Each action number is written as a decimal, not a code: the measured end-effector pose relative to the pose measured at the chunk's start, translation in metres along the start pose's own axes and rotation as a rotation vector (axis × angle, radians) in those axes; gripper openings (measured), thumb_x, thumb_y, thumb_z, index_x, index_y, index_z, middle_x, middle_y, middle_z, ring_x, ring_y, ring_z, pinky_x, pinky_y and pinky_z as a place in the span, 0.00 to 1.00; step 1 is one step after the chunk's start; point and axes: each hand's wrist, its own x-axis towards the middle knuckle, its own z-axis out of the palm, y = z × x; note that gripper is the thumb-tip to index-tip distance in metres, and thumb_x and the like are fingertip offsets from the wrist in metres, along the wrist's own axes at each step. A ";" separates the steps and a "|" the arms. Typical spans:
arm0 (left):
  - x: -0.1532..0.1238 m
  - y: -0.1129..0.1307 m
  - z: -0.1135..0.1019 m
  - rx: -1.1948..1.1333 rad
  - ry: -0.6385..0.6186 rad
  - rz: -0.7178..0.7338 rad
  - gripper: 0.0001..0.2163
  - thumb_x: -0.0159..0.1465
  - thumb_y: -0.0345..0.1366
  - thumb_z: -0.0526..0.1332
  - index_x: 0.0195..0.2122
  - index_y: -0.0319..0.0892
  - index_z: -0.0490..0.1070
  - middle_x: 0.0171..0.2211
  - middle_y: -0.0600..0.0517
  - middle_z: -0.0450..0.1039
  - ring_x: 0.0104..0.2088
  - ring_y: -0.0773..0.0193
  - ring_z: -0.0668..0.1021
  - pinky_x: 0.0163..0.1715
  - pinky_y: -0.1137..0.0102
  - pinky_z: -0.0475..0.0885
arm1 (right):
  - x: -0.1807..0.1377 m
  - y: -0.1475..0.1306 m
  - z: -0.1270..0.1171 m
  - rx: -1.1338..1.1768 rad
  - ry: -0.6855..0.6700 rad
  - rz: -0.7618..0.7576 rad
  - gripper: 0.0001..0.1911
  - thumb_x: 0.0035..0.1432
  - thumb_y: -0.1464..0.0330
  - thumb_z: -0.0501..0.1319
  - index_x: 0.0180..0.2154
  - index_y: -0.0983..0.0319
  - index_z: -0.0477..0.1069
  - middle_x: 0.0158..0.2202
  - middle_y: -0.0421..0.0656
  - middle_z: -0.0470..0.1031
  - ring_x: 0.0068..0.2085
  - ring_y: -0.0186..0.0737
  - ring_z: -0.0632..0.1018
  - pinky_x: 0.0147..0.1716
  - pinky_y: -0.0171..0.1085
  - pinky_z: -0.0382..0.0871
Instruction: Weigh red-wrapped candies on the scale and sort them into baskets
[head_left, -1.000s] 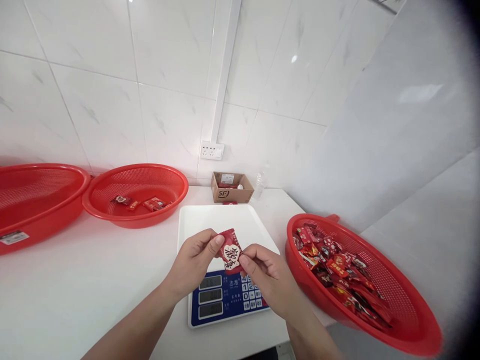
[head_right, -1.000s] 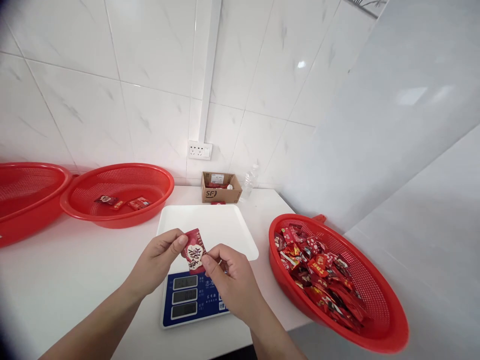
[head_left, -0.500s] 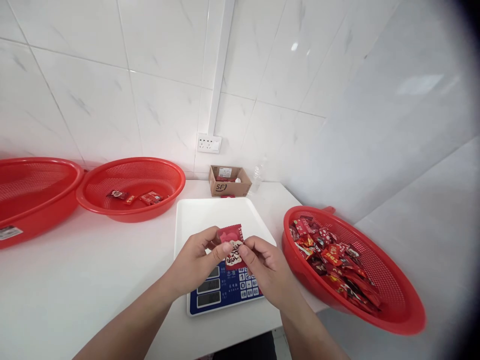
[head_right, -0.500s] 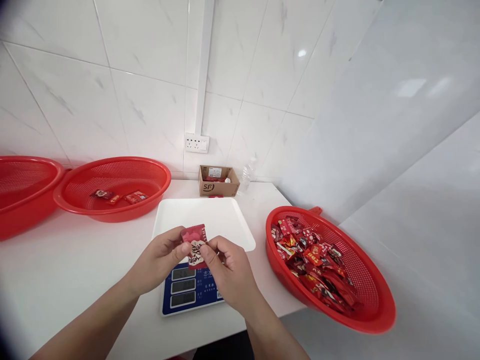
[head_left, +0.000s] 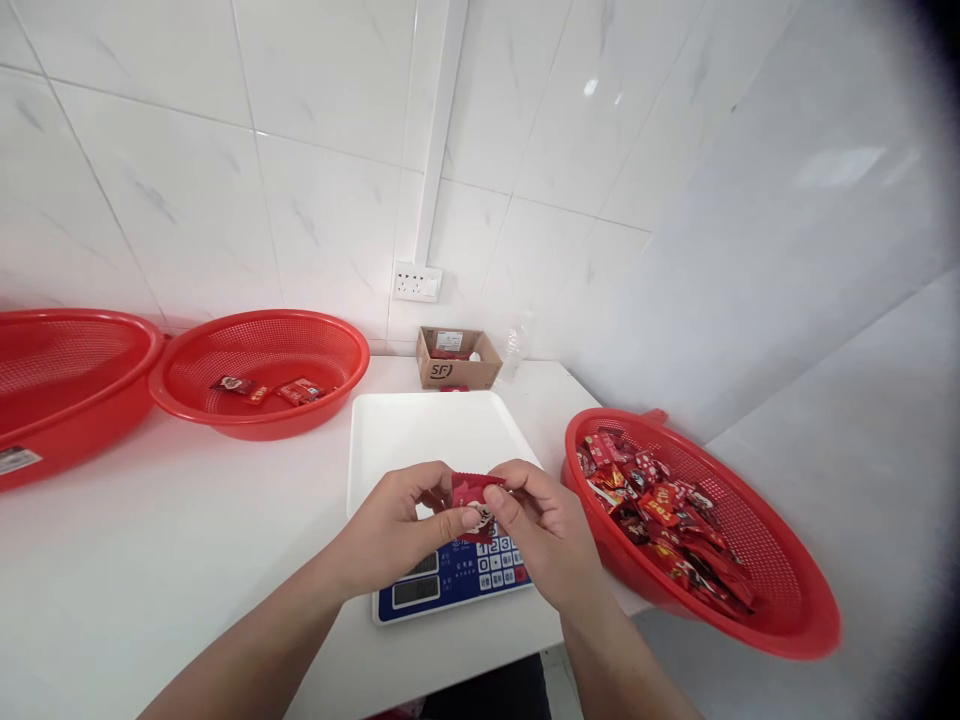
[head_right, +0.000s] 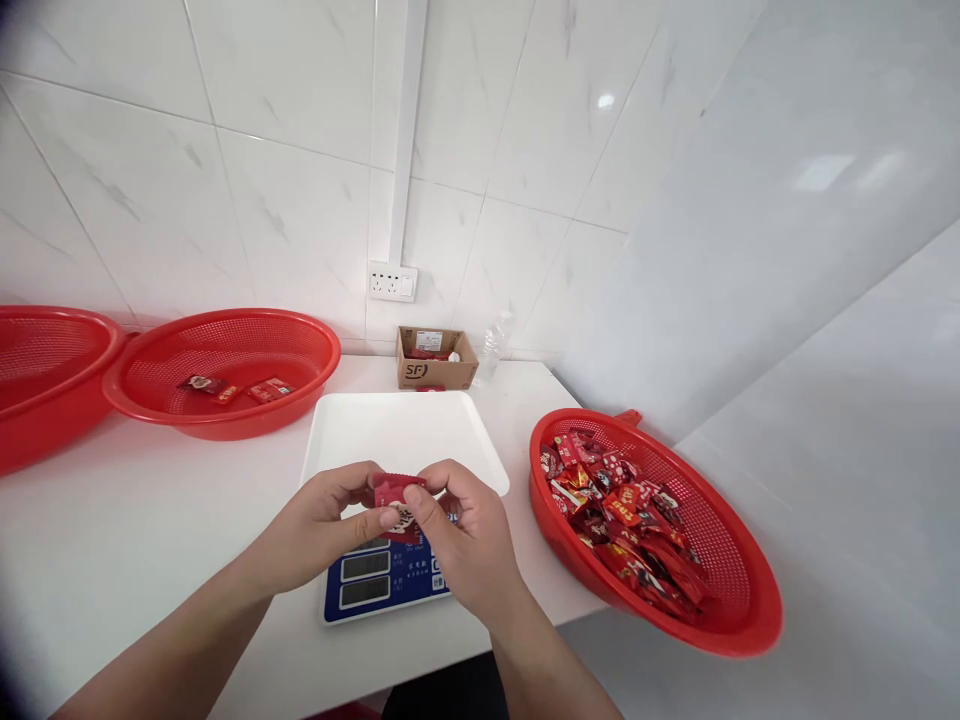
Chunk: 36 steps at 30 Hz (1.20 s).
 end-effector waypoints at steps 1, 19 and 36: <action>0.000 -0.001 0.000 -0.018 0.008 0.004 0.10 0.61 0.42 0.64 0.30 0.40 0.70 0.28 0.53 0.71 0.31 0.63 0.72 0.34 0.68 0.68 | 0.000 0.000 0.000 -0.002 0.008 -0.013 0.15 0.60 0.58 0.61 0.28 0.61 0.67 0.25 0.37 0.68 0.26 0.32 0.67 0.26 0.32 0.63; 0.002 -0.007 -0.003 -0.104 0.038 0.031 0.13 0.64 0.46 0.60 0.33 0.40 0.71 0.28 0.52 0.71 0.31 0.64 0.73 0.33 0.67 0.70 | -0.001 0.004 0.001 -0.011 0.088 0.008 0.17 0.59 0.54 0.60 0.27 0.61 0.69 0.20 0.36 0.66 0.22 0.32 0.65 0.21 0.31 0.61; -0.001 0.002 0.001 0.066 0.187 0.052 0.07 0.59 0.40 0.63 0.30 0.43 0.72 0.27 0.53 0.72 0.30 0.63 0.72 0.30 0.70 0.67 | 0.014 0.003 0.004 -0.047 0.118 -0.279 0.08 0.59 0.63 0.63 0.29 0.58 0.75 0.30 0.41 0.74 0.32 0.37 0.75 0.31 0.35 0.70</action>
